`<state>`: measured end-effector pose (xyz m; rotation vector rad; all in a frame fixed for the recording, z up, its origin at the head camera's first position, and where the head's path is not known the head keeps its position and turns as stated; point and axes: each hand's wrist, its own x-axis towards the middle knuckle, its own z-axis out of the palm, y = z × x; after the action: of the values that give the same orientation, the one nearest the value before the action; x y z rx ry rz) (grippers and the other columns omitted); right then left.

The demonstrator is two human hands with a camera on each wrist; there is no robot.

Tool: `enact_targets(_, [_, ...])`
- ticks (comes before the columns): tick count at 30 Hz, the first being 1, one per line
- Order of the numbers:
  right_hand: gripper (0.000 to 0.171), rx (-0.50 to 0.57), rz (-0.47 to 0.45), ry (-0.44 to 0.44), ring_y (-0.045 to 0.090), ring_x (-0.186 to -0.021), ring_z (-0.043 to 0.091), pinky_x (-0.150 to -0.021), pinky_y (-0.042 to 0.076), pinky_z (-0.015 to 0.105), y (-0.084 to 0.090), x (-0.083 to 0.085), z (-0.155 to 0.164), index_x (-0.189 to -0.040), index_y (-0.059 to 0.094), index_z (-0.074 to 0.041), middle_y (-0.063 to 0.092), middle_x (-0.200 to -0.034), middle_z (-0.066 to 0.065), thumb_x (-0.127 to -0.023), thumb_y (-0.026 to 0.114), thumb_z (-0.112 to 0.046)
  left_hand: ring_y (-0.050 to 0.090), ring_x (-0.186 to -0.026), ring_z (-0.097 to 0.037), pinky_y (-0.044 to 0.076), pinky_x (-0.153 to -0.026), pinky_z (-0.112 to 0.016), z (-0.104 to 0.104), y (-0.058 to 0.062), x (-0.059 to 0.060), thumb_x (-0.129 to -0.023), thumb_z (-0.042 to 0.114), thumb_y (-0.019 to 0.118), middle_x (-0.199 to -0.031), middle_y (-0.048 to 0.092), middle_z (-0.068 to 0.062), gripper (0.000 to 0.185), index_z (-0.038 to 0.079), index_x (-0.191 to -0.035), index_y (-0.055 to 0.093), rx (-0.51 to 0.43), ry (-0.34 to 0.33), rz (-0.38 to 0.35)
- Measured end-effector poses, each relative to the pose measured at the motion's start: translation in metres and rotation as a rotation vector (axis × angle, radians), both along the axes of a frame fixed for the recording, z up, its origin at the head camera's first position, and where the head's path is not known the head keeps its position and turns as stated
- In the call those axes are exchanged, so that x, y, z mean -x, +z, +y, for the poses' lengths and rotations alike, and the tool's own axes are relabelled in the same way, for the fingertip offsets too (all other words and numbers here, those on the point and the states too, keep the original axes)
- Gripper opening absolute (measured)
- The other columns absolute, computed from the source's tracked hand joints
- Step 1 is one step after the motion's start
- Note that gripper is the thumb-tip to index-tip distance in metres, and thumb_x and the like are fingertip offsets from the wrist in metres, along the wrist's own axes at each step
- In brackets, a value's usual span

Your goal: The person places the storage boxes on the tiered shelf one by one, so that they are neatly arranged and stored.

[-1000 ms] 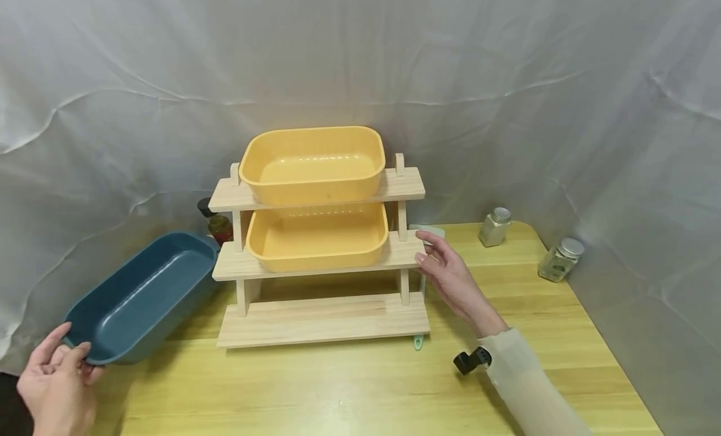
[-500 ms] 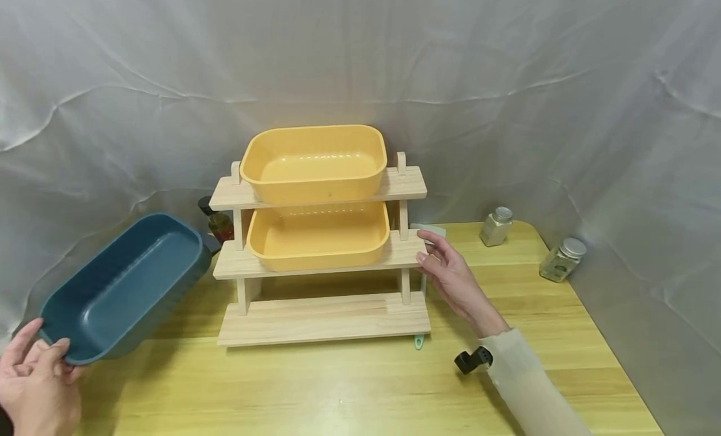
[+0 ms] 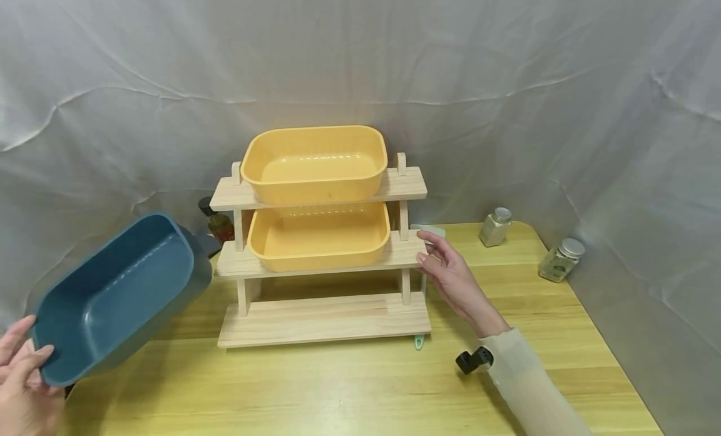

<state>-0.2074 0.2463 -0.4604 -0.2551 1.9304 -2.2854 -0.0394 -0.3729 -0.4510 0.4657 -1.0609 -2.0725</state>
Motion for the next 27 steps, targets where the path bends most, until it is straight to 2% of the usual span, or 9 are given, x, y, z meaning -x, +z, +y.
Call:
enact_targets(2, [0.054,-0.005,-0.005,-0.002,0.06,-0.109,0.009,-0.1,0.055,0.025,0.001,0.0,0.0,-0.164,0.04,-0.003,0.048,-0.136,0.009,-0.113,0.059,-0.006,0.029,-0.037,-0.013,0.005,-0.039,-0.029,0.0,-0.001,-0.001,-0.101,-0.026,0.046,-0.076,0.067,-0.013,0.051,-0.007,-0.146,0.061,0.015,-0.047,0.017])
enact_targets(3, [0.054,-0.008,-0.007,-0.002,0.06,-0.109,0.009,-0.101,0.055,0.026,0.001,0.0,0.0,-0.164,0.039,-0.003,0.048,-0.136,0.009,-0.113,0.059,-0.006,0.037,-0.037,-0.013,0.01,-0.036,-0.026,-0.001,-0.001,-0.002,-0.101,-0.027,0.043,-0.078,0.07,-0.015,0.052,-0.009,-0.147,0.06,0.017,-0.081,0.047])
enact_targets(5, [0.054,-0.009,-0.011,0.002,0.06,-0.111,0.01,-0.103,0.054,0.028,0.001,0.001,0.0,-0.164,0.039,-0.003,0.049,-0.138,0.009,-0.114,0.059,-0.007,0.057,-0.044,-0.014,0.031,-0.034,-0.02,-0.002,-0.003,-0.003,-0.101,-0.028,0.039,-0.089,0.076,-0.019,0.054,-0.01,-0.148,0.057,0.021,-0.161,0.111])
enact_targets(7, [0.055,-0.01,-0.01,0.007,0.061,-0.113,0.01,-0.105,0.053,0.029,0.002,0.001,0.0,-0.164,0.038,-0.003,0.05,-0.139,0.009,-0.114,0.059,-0.007,0.073,-0.061,-0.019,0.053,-0.046,-0.023,-0.004,-0.006,-0.004,-0.101,-0.028,0.036,-0.1,0.078,-0.023,0.055,-0.011,-0.15,0.055,0.024,-0.247,0.173])
enact_targets(9, [0.055,-0.013,-0.008,0.009,0.062,-0.114,0.011,-0.106,0.053,0.03,0.002,0.002,0.0,-0.164,0.037,-0.002,0.051,-0.139,0.009,-0.114,0.059,-0.007,0.08,-0.078,-0.029,0.063,-0.06,-0.033,-0.007,-0.008,-0.005,-0.101,-0.029,0.032,-0.11,0.077,-0.027,0.057,-0.011,-0.151,0.053,0.01,-0.336,0.239])
enact_targets(12, [0.055,-0.022,-0.002,0.009,0.062,-0.114,0.011,-0.105,0.053,0.029,0.001,0.001,-0.001,-0.164,0.038,-0.002,0.052,-0.138,0.009,-0.114,0.059,-0.007,0.079,-0.08,-0.03,0.065,-0.067,-0.034,-0.01,-0.011,-0.007,-0.101,-0.029,0.028,-0.109,0.077,-0.028,0.059,-0.011,-0.152,0.053,0.018,-0.454,0.293])
enact_targets(18, [0.054,-0.025,0.008,0.0,0.06,-0.109,0.01,-0.099,0.055,0.025,-0.001,-0.001,-0.002,-0.164,0.038,0.001,0.049,-0.133,0.01,-0.113,0.058,-0.004,0.077,-0.073,-0.032,0.065,-0.068,-0.037,-0.013,-0.017,-0.013,-0.101,-0.029,0.022,-0.104,0.074,-0.032,0.062,-0.011,-0.154,0.05,-0.025,-0.648,0.376])
enact_targets(21, [0.055,-0.018,0.006,-0.003,0.06,-0.108,0.009,-0.099,0.055,0.024,-0.001,-0.002,-0.002,-0.164,0.038,0.0,0.047,-0.133,0.011,-0.113,0.059,-0.004,0.076,-0.073,-0.032,0.065,-0.069,-0.038,-0.011,-0.021,-0.013,-0.102,-0.028,0.021,-0.1,0.073,-0.031,0.062,-0.011,-0.154,0.049,-0.037,-0.707,0.387])
enact_targets(27, [0.054,-0.016,0.006,-0.01,0.059,-0.107,0.009,-0.102,0.055,0.028,0.001,-0.001,0.0,-0.163,0.041,-0.001,0.045,-0.133,0.012,-0.113,0.06,-0.006,0.078,-0.08,-0.028,0.065,-0.071,-0.036,0.005,-0.027,-0.009,-0.101,-0.028,0.025,-0.105,0.076,-0.026,0.062,-0.009,-0.152,0.053,0.069,-0.743,0.319])
